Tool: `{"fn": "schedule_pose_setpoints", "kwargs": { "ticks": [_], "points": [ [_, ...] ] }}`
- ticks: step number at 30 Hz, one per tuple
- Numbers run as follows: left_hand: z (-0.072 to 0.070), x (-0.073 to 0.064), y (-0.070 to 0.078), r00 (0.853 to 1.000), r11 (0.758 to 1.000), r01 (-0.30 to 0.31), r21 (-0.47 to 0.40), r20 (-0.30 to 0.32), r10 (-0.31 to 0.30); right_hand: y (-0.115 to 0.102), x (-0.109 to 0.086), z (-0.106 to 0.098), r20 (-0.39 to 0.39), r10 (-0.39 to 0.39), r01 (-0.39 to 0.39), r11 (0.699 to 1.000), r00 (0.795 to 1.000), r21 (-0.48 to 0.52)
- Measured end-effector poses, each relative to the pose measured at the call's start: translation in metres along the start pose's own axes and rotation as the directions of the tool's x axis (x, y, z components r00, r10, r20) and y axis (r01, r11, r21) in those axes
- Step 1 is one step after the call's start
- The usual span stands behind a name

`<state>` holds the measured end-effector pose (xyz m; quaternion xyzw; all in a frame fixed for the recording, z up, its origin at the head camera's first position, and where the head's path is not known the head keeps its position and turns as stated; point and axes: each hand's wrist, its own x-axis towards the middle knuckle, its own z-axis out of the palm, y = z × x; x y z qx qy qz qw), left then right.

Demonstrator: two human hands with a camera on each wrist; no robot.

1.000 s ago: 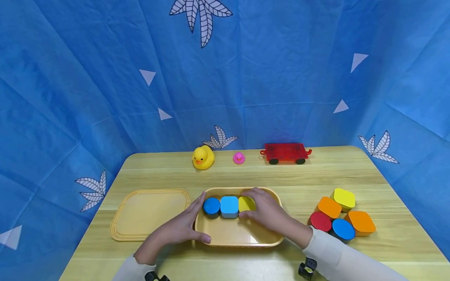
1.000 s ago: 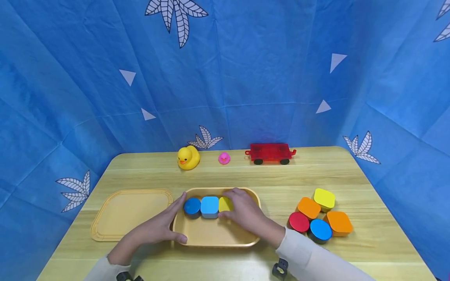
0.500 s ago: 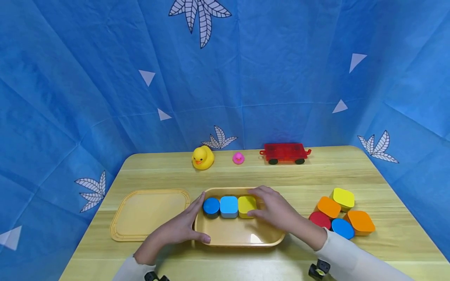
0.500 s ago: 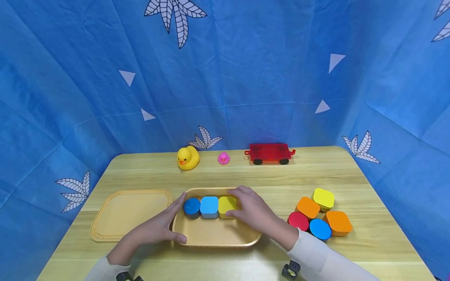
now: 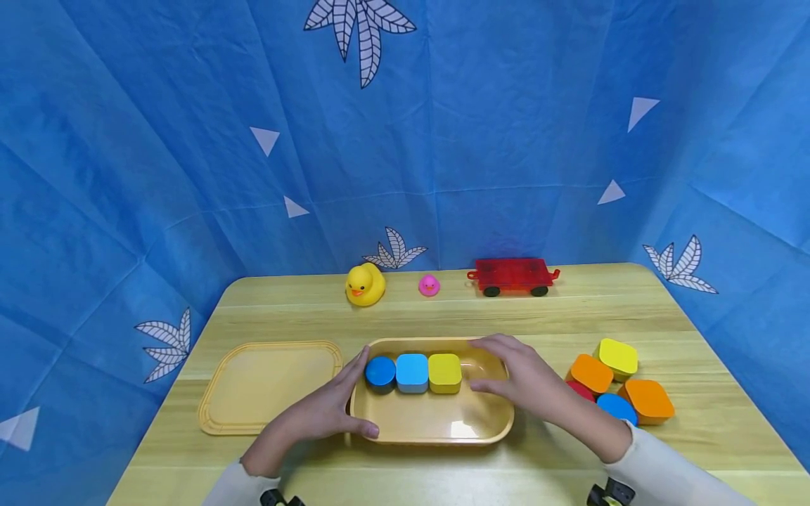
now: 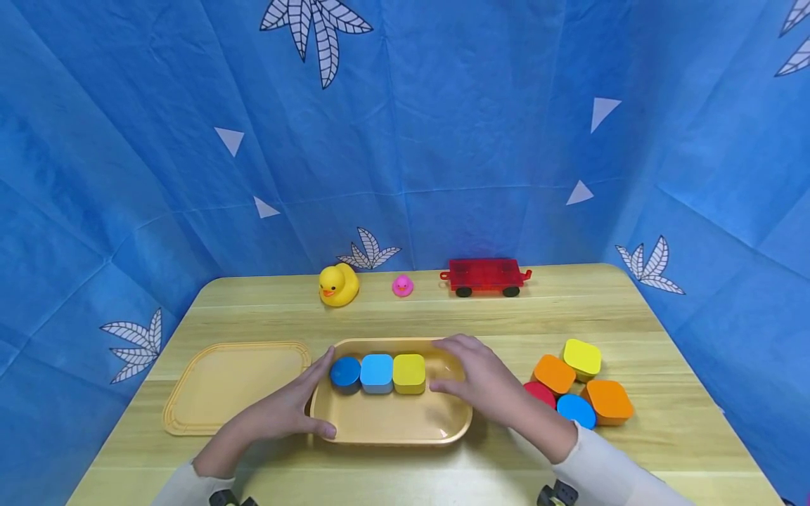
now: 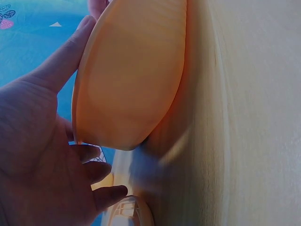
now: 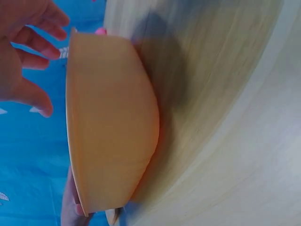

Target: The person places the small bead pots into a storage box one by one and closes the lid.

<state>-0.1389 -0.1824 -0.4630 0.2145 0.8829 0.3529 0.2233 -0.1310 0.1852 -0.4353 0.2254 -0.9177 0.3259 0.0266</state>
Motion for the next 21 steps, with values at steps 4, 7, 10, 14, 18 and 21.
{"fn": "schedule_pose_setpoints", "kwargs": {
  "ticks": [4, 7, 10, 14, 18, 21],
  "points": [
    [0.0, 0.0, 0.0, 1.0, 1.0, 0.003, -0.004, 0.001, -0.003, 0.007, -0.01, -0.01, 0.003, 0.005, -0.005, 1.0, 1.0, 0.001],
    [0.0, 0.0, 0.0, 1.0, 1.0, 0.005, -0.007, 0.0, -0.005, 0.013, -0.018, -0.018, 0.002, 0.005, -0.005, 1.0, 1.0, -0.004],
    [0.0, 0.0, 0.0, 1.0, 1.0, 0.006, -0.007, -0.001, -0.006, 0.019, -0.025, -0.025, -0.006, 0.006, -0.006, 1.0, 1.0, -0.012],
    [0.0, -0.001, 0.001, 1.0, 1.0, 0.008, -0.005, 0.0, -0.008, 0.027, -0.036, -0.032, -0.015, 0.016, -0.017, 0.999, 1.0, -0.028],
    [0.0, -0.001, 0.003, 1.0, 1.0, 0.014, -0.006, 0.001, -0.014, 0.035, -0.047, -0.039, -0.01, 0.034, -0.034, 0.999, 0.999, -0.035],
    [-0.001, -0.001, 0.005, 1.0, 1.0, 0.018, -0.004, 0.001, -0.018, 0.041, -0.055, -0.045, -0.008, 0.04, -0.04, 0.999, 0.999, -0.036]
  ]
}}
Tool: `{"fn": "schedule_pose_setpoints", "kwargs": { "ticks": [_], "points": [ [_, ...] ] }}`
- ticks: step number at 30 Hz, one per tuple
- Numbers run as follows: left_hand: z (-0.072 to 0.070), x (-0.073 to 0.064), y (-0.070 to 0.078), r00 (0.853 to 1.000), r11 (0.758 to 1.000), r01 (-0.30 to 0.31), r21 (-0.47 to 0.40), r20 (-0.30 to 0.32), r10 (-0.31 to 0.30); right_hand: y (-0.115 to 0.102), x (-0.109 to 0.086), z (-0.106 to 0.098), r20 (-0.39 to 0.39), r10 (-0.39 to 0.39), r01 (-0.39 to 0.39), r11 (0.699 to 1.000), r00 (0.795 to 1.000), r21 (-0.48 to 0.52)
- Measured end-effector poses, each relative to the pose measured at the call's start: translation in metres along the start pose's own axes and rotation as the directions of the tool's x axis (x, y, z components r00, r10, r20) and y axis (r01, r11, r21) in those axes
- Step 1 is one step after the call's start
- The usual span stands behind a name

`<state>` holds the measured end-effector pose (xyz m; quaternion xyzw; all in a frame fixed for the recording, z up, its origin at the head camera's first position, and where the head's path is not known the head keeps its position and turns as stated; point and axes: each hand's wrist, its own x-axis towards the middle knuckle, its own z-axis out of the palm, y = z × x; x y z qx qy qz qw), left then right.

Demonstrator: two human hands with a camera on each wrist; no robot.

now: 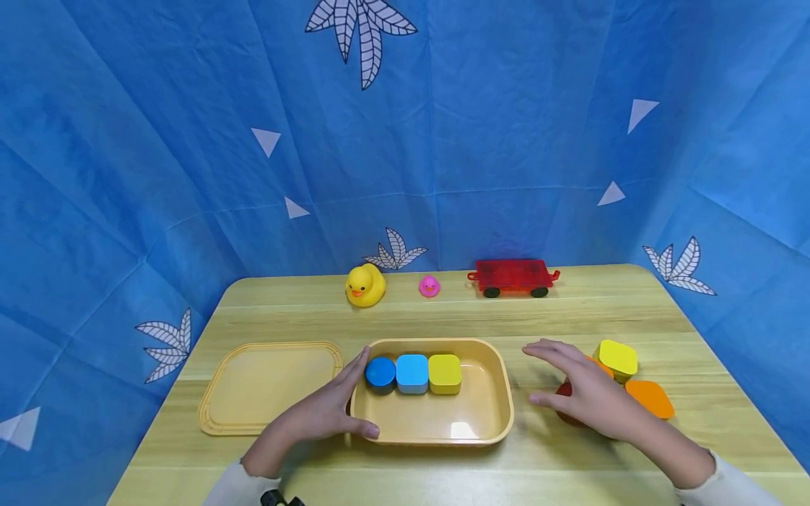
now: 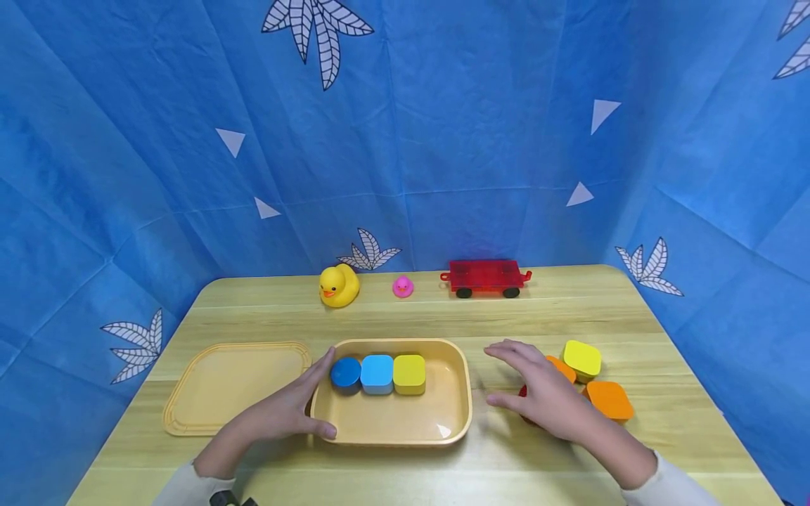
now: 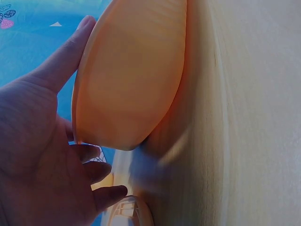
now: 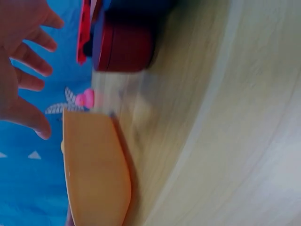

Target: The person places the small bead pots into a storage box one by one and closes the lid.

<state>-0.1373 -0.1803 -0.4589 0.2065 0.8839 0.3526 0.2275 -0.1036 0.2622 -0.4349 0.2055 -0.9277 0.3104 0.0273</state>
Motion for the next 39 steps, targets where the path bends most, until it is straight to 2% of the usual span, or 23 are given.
{"fn": "schedule_pose_setpoints", "kwargs": {
  "ticks": [9, 19, 25, 39],
  "points": [
    [0.001, 0.001, -0.003, 1.0, 1.0, -0.004, 0.009, -0.004, 0.004, 0.024, -0.018, -0.011, 0.006, 0.024, -0.024, 1.0, 1.0, -0.017],
    [0.001, 0.0, -0.002, 1.0, 1.0, 0.007, -0.002, 0.001, -0.007, 0.044, -0.028, -0.015, 0.096, 0.103, -0.097, 0.993, 0.99, -0.063],
    [0.0, 0.0, -0.001, 1.0, 1.0, 0.016, -0.001, -0.001, -0.016, 0.054, -0.031, -0.014, 0.091, 0.069, -0.066, 0.997, 0.994, -0.032],
    [0.001, 0.001, -0.004, 1.0, 1.0, 0.001, -0.016, 0.003, -0.001, 0.058, -0.031, -0.011, 0.084, 0.021, -0.014, 0.997, 0.996, -0.081]
  ]
}}
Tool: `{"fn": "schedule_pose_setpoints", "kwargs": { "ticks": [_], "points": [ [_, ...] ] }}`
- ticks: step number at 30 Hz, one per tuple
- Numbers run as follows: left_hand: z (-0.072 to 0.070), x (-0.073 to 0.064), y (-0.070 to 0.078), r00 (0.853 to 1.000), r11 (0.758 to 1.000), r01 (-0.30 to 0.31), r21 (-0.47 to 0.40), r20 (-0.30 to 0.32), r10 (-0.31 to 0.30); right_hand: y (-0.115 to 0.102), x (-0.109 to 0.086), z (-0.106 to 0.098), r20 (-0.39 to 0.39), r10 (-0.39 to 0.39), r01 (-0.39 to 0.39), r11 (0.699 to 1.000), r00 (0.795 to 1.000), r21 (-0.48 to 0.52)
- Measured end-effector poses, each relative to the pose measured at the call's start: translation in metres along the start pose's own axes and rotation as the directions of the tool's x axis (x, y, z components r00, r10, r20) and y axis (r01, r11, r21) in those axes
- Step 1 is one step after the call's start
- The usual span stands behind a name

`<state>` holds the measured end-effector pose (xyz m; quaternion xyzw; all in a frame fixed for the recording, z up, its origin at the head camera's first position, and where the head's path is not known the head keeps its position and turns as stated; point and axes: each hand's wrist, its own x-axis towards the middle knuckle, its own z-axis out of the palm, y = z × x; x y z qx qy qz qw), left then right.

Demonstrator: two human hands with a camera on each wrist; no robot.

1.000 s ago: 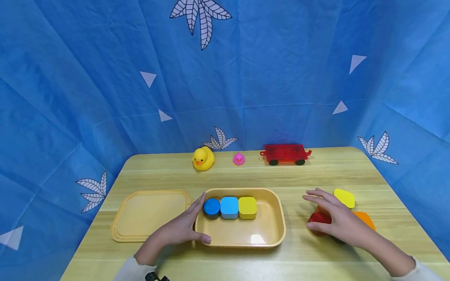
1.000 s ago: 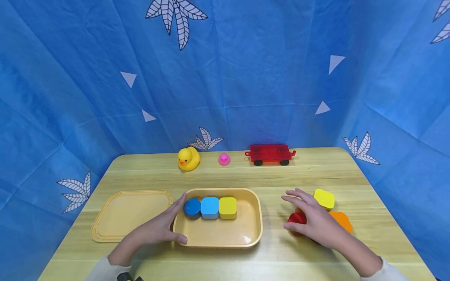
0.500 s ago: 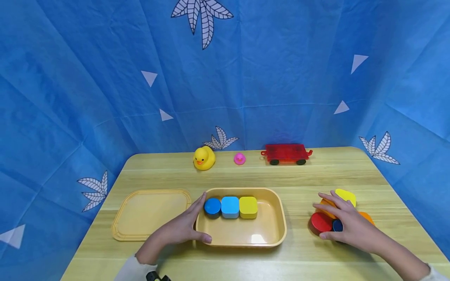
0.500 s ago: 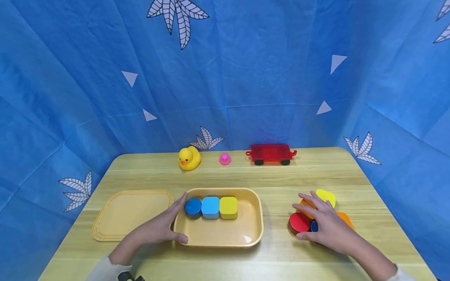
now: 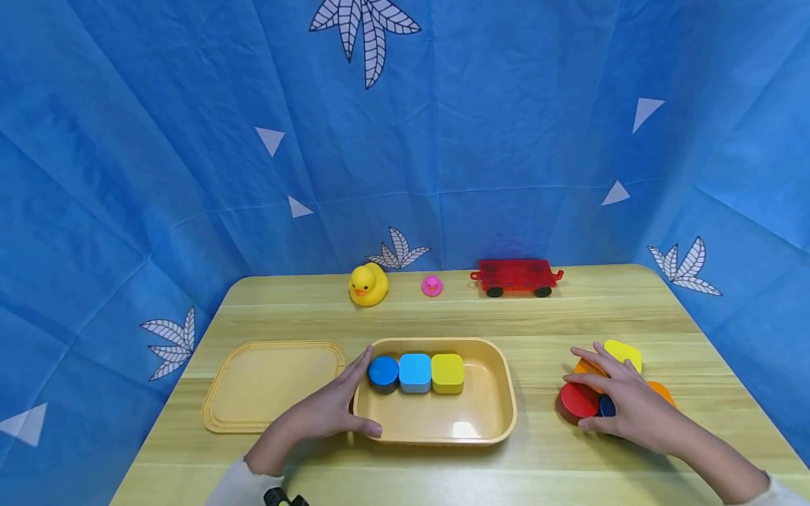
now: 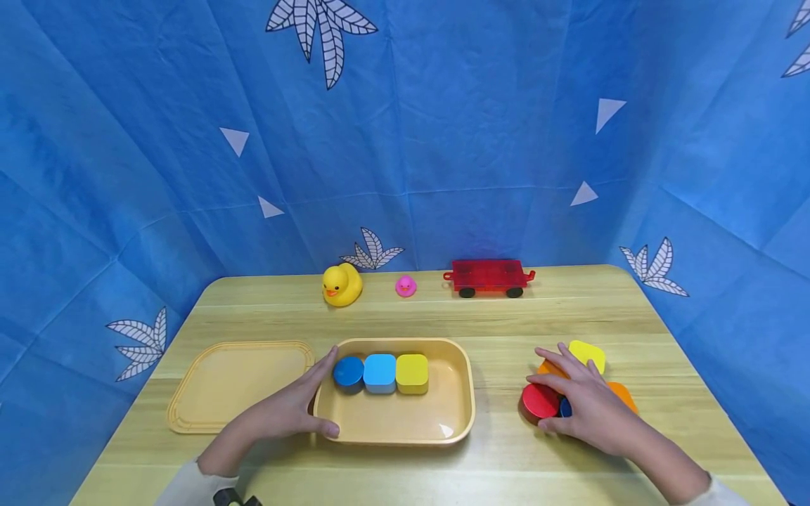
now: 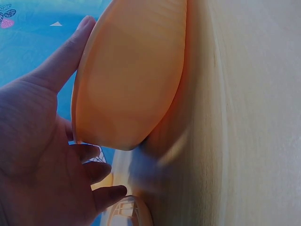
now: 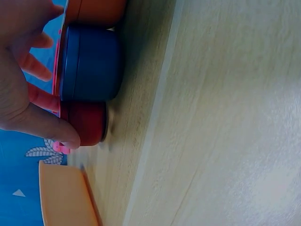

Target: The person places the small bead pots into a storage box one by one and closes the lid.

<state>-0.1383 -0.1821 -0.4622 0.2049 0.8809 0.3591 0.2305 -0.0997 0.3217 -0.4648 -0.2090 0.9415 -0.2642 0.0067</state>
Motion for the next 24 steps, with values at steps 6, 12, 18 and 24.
{"fn": "schedule_pose_setpoints", "kwargs": {
  "ticks": [6, 12, 18, 24],
  "points": [
    [0.0, 0.0, 0.0, 1.0, 1.0, 0.0, 0.0, -0.002, 0.0, 0.001, 0.001, 0.001, -0.016, -0.023, 0.023, 1.0, 1.0, 0.012],
    [0.0, 0.0, 0.001, 1.0, 1.0, 0.006, 0.0, -0.002, -0.006, 0.001, 0.002, 0.001, -0.04, -0.052, 0.053, 0.998, 0.998, 0.043],
    [0.0, -0.001, 0.002, 1.0, 1.0, 0.003, 0.004, -0.007, -0.003, -0.008, 0.006, -0.003, -0.048, -0.075, 0.078, 0.995, 0.996, 0.069],
    [0.0, -0.001, 0.002, 1.0, 1.0, -0.001, -0.002, -0.003, 0.001, -0.022, 0.014, -0.007, -0.029, -0.084, 0.086, 0.994, 0.996, 0.071]
  ]
}}
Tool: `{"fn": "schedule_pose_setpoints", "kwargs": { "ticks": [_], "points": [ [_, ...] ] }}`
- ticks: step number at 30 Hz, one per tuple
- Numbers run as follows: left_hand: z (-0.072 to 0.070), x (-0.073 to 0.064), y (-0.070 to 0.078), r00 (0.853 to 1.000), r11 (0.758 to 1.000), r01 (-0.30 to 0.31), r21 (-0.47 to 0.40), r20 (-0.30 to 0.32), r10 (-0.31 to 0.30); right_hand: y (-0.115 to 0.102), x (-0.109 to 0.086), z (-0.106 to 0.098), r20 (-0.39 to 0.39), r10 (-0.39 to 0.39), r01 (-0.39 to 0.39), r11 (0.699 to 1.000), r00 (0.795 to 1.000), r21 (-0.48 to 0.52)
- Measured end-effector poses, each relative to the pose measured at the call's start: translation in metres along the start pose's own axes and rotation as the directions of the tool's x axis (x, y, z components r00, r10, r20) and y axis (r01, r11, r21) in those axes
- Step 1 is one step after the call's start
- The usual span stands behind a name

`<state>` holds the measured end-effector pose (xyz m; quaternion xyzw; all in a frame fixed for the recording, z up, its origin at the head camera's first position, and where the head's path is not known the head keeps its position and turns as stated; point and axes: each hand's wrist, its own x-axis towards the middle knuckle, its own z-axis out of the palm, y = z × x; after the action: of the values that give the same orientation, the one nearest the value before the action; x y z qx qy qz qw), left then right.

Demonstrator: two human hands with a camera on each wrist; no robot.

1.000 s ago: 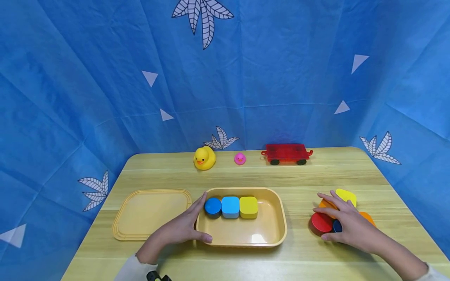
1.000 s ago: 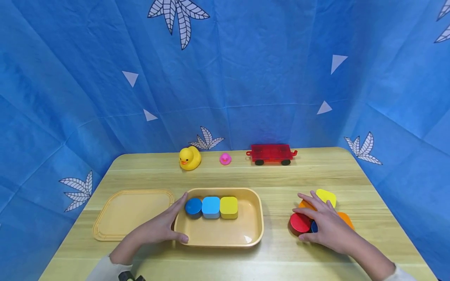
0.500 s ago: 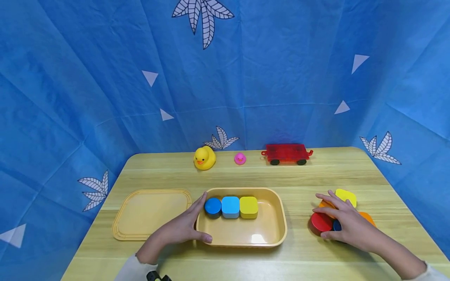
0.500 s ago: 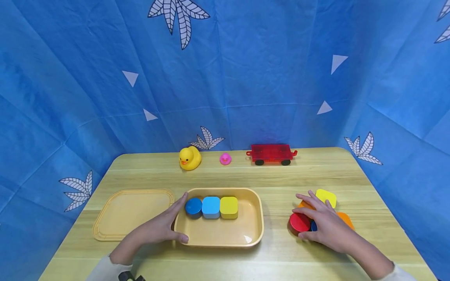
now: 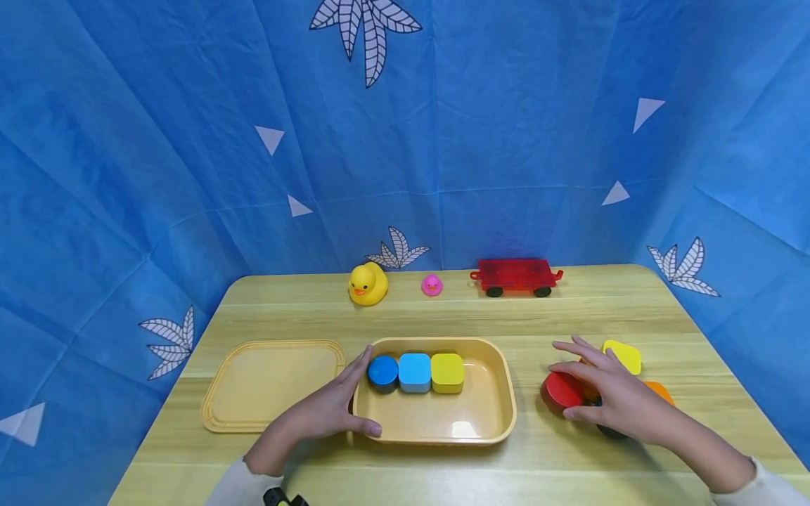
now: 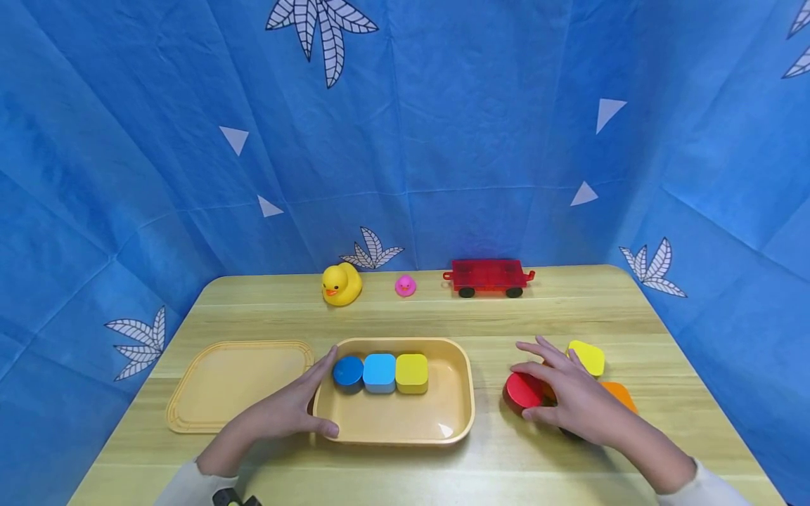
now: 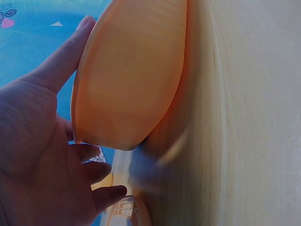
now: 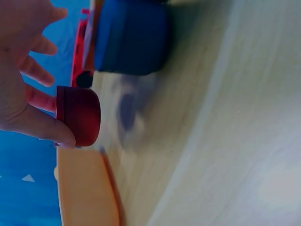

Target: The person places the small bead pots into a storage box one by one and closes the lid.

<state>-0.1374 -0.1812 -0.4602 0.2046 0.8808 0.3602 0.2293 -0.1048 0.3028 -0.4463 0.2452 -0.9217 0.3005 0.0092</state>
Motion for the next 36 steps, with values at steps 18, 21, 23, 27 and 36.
{"fn": "schedule_pose_setpoints", "kwargs": {
  "ticks": [18, 21, 23, 27, 36],
  "points": [
    [0.0, 0.0, -0.001, 1.0, 1.0, -0.003, 0.006, -0.005, 0.003, -0.045, 0.036, -0.005, -0.006, -0.025, 0.025, 1.0, 1.0, -0.002],
    [0.0, 0.0, -0.001, 1.0, 1.0, -0.001, 0.006, -0.004, 0.001, -0.05, 0.042, -0.002, -0.01, -0.053, 0.053, 0.998, 0.999, -0.017],
    [0.0, 0.0, -0.001, 1.0, 1.0, -0.002, 0.008, -0.002, 0.002, -0.054, 0.046, 0.001, -0.006, -0.05, 0.05, 0.999, 0.999, -0.01],
    [0.0, 0.0, -0.001, 1.0, 1.0, -0.003, 0.01, -0.001, 0.003, -0.058, 0.055, 0.008, -0.004, -0.041, 0.041, 0.999, 0.999, 0.01],
    [0.001, 0.0, -0.001, 1.0, 1.0, 0.011, 0.009, -0.008, -0.011, -0.062, 0.072, 0.029, -0.009, -0.051, 0.051, 0.996, 0.999, 0.068]
  ]
}}
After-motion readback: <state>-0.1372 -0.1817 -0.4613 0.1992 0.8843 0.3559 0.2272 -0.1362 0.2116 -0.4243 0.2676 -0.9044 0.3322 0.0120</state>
